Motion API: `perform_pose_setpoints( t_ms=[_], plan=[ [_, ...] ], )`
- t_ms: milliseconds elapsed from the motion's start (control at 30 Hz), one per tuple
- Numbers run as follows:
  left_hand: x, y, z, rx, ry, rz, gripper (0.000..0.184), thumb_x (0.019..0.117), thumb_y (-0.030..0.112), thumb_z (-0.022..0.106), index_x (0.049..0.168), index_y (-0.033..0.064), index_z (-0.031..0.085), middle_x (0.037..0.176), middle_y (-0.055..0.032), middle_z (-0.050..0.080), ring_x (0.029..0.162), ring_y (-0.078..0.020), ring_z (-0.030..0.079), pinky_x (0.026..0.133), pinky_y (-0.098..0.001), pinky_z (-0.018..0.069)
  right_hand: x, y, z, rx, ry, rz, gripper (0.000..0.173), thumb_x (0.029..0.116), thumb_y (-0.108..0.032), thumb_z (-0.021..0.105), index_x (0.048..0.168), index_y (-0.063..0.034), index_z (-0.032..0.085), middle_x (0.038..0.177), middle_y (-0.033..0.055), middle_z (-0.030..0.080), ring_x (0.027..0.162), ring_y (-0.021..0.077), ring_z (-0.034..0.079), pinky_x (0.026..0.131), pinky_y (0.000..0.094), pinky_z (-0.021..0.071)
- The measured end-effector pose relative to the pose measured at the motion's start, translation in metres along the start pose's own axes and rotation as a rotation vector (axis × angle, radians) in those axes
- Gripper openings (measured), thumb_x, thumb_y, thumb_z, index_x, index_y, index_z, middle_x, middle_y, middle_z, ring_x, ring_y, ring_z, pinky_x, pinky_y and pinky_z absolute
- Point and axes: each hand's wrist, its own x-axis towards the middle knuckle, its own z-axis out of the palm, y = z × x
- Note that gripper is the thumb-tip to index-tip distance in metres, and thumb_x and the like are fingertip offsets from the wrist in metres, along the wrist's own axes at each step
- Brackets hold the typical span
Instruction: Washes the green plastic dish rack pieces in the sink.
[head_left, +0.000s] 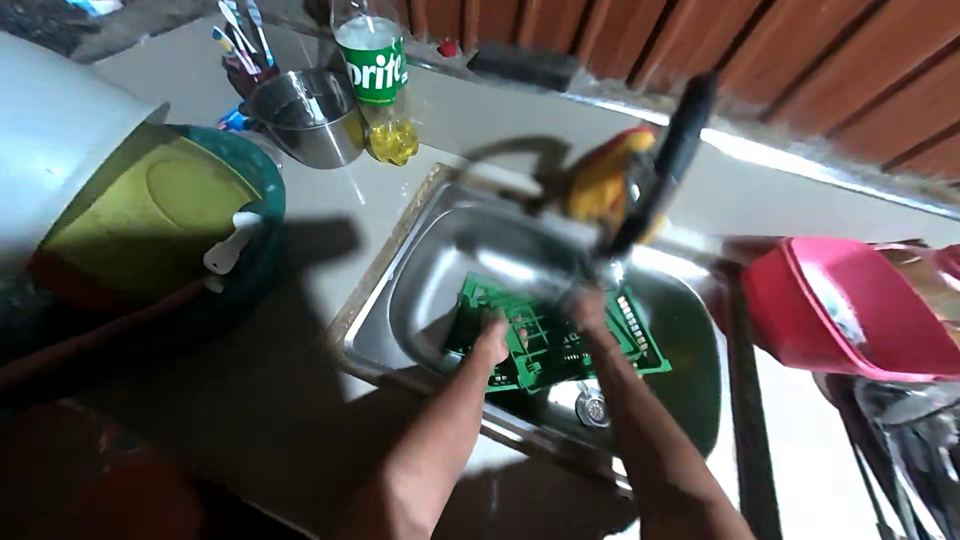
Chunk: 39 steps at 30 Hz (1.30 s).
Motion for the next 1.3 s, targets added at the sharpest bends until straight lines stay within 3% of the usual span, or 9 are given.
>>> perform_pose_setpoints(
  t_ms=[133,267,367,533,733,867,1000,1167,1300],
  plan=[
    [0.004,0.007,-0.011,-0.012,0.009,0.028,0.051,0.1133,0.032,0.036,0.159,0.0110,0.030,0.160,-0.0191,0.035,0.141,-0.0353,0.041,0.109,-0.0586,0.0394,-0.005,-0.033,0.057,0.119,-0.146,-0.368,0.032,0.1016,-0.017,0.053,0.125,-0.0006,0.068,0.133,0.0217,0.063,0.132,0.0374,0.054,0.116,0.0516,0.0387],
    [0.001,0.014,-0.002,-0.097,-0.046,0.005,0.039,0.1140,0.034,0.031,0.148,0.0139,0.035,0.097,-0.0130,0.058,0.066,-0.0223,0.058,0.055,-0.0360,0.0512,0.016,-0.010,0.006,-0.086,-0.124,-0.036,0.045,0.0971,-0.017,0.066,0.136,0.0058,0.058,0.135,0.0320,0.059,0.131,0.0468,0.053,0.111,0.0608,0.0400],
    [0.000,0.014,0.000,-0.103,-0.058,-0.001,0.041,0.1128,0.039,0.034,0.144,0.0137,0.041,0.104,-0.0125,0.059,0.074,-0.0221,0.060,0.061,-0.0375,0.0524,0.016,-0.024,0.020,-0.045,-0.098,0.020,0.048,0.0993,-0.025,0.063,0.136,0.0059,0.059,0.136,0.0303,0.059,0.132,0.0448,0.054,0.112,0.0594,0.0407],
    [0.003,0.014,-0.011,-0.156,0.072,0.053,0.066,0.1052,0.056,0.045,0.151,0.0077,0.043,0.152,-0.0202,0.046,0.139,-0.0365,0.044,0.109,-0.0629,0.0398,-0.055,-0.064,0.046,0.302,-0.168,-0.238,0.039,0.1069,-0.025,0.046,0.130,0.0033,0.060,0.124,0.0219,0.066,0.121,0.0320,0.062,0.108,0.0473,0.0475],
    [0.007,0.013,-0.012,0.197,-0.118,0.095,0.057,0.1063,0.057,0.042,0.141,0.0141,0.057,0.142,-0.0150,0.055,0.129,-0.0353,0.051,0.099,-0.0623,0.0439,-0.088,0.016,0.014,0.053,-0.262,-0.366,0.037,0.0985,-0.016,0.052,0.127,0.0052,0.061,0.122,0.0253,0.065,0.121,0.0392,0.061,0.109,0.0524,0.0448],
    [0.007,0.000,-0.004,0.408,-0.249,0.100,0.050,0.1040,0.019,0.059,0.153,0.0188,0.047,0.148,-0.0200,0.050,0.126,-0.0385,0.056,0.094,-0.0581,0.0518,-0.081,0.007,0.017,0.400,-0.227,-0.201,0.034,0.1029,-0.019,0.047,0.129,0.0014,0.054,0.113,0.0157,0.066,0.104,0.0213,0.066,0.093,0.0404,0.0555],
    [0.002,0.009,-0.004,0.470,-0.173,0.159,0.037,0.1056,0.014,0.055,0.142,0.0166,0.059,0.140,-0.0199,0.057,0.118,-0.0347,0.059,0.091,-0.0538,0.0509,-0.105,-0.009,0.009,-0.152,-0.226,-0.373,0.082,0.0861,-0.063,0.069,0.139,-0.0019,0.056,0.133,0.0246,0.060,0.126,0.0395,0.056,0.109,0.0545,0.0432],
    [-0.037,0.029,0.005,0.382,-0.345,0.076,0.037,0.1076,0.027,0.050,0.143,0.0214,0.056,0.114,-0.0116,0.061,0.062,-0.0133,0.057,0.052,-0.0251,0.0475,-0.120,-0.022,-0.071,-0.372,-0.089,-0.415,0.042,0.0864,-0.010,0.072,0.128,-0.0026,0.067,0.123,0.0300,0.063,0.116,0.0487,0.061,0.096,0.0619,0.0505],
    [-0.077,0.043,0.007,0.646,-0.452,0.419,0.058,0.1092,0.050,0.038,0.136,0.0040,0.061,0.133,-0.0166,0.061,0.116,-0.0242,0.059,0.100,-0.0441,0.0472,-0.113,-0.026,-0.157,-0.155,-0.273,-0.469,0.038,0.0851,-0.017,0.080,0.119,-0.0008,0.071,0.109,0.0211,0.069,0.099,0.0377,0.068,0.087,0.0606,0.0538]
  ],
)
